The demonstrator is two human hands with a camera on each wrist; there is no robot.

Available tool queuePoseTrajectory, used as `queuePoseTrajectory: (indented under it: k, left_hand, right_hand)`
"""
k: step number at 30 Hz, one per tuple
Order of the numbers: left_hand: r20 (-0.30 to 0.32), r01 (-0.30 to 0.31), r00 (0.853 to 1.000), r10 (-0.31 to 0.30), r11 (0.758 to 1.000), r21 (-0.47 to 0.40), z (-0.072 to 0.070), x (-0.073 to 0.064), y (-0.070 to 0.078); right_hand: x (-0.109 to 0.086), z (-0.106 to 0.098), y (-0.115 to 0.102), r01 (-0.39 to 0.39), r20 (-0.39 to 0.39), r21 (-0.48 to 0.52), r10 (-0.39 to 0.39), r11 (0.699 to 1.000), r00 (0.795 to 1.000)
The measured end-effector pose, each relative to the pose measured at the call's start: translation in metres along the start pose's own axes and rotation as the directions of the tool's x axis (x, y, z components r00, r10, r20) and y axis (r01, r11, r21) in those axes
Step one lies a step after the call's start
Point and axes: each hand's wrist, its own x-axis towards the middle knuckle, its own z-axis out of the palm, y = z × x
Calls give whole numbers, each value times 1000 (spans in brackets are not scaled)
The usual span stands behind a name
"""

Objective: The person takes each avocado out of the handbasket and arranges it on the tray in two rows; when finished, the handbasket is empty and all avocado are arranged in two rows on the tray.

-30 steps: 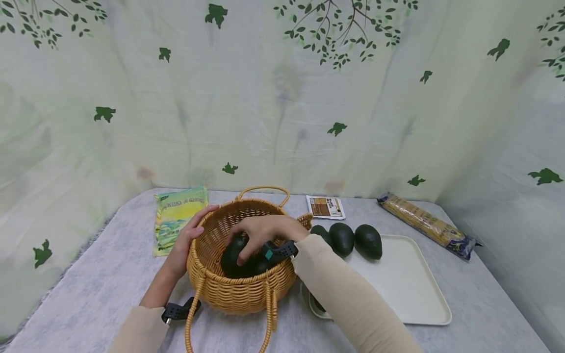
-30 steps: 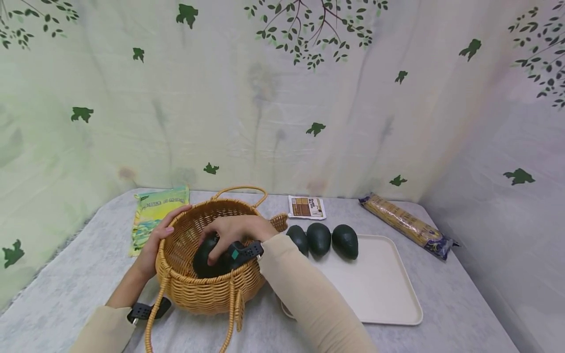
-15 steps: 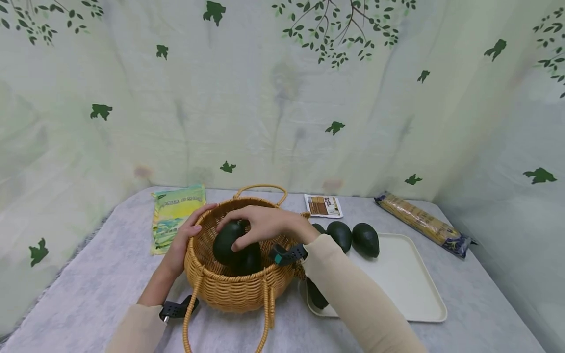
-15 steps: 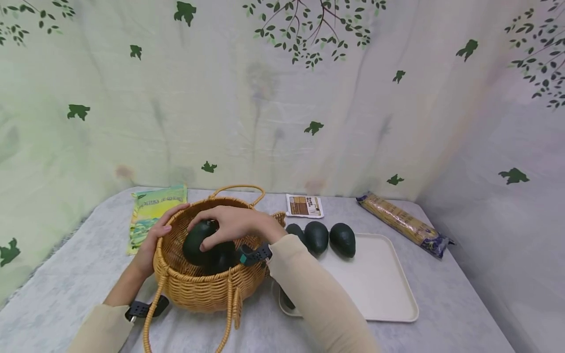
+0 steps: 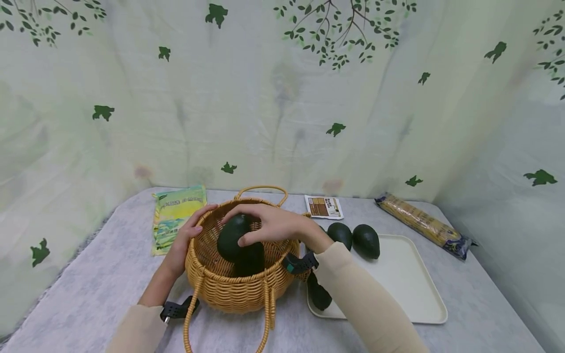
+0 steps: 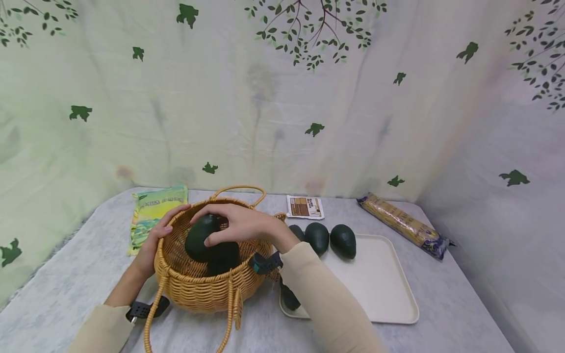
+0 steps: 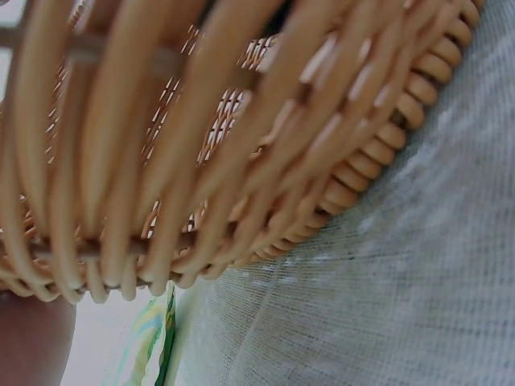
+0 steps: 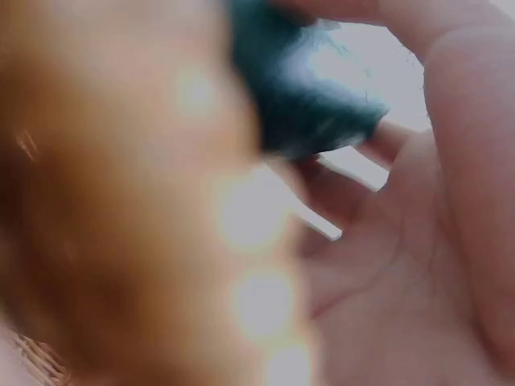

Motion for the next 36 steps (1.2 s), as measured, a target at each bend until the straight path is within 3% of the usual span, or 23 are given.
queuePoseTrajectory:
  k: [8, 13, 21, 36]
  left_hand:
    - [-8, 1, 1000, -1, 1000, 9, 0, 0, -1]
    - [-9, -3, 1000, 3, 1000, 18, 0, 0, -1]
    - [-17, -20, 1000, 21, 999, 30, 1, 1, -1]
    - [-16, -26, 1000, 27, 999, 27, 2, 1, -2]
  right_hand:
    - [-8, 2, 3, 57, -45, 112, -53, 992, 998]
    - [-10, 1, 5, 88, -61, 104, -82, 991, 995]
    - [-16, 2, 2, 54, -88, 184, -38, 982, 995]
    - [-23, 3, -2, 70, -56, 168, -61, 983, 997]
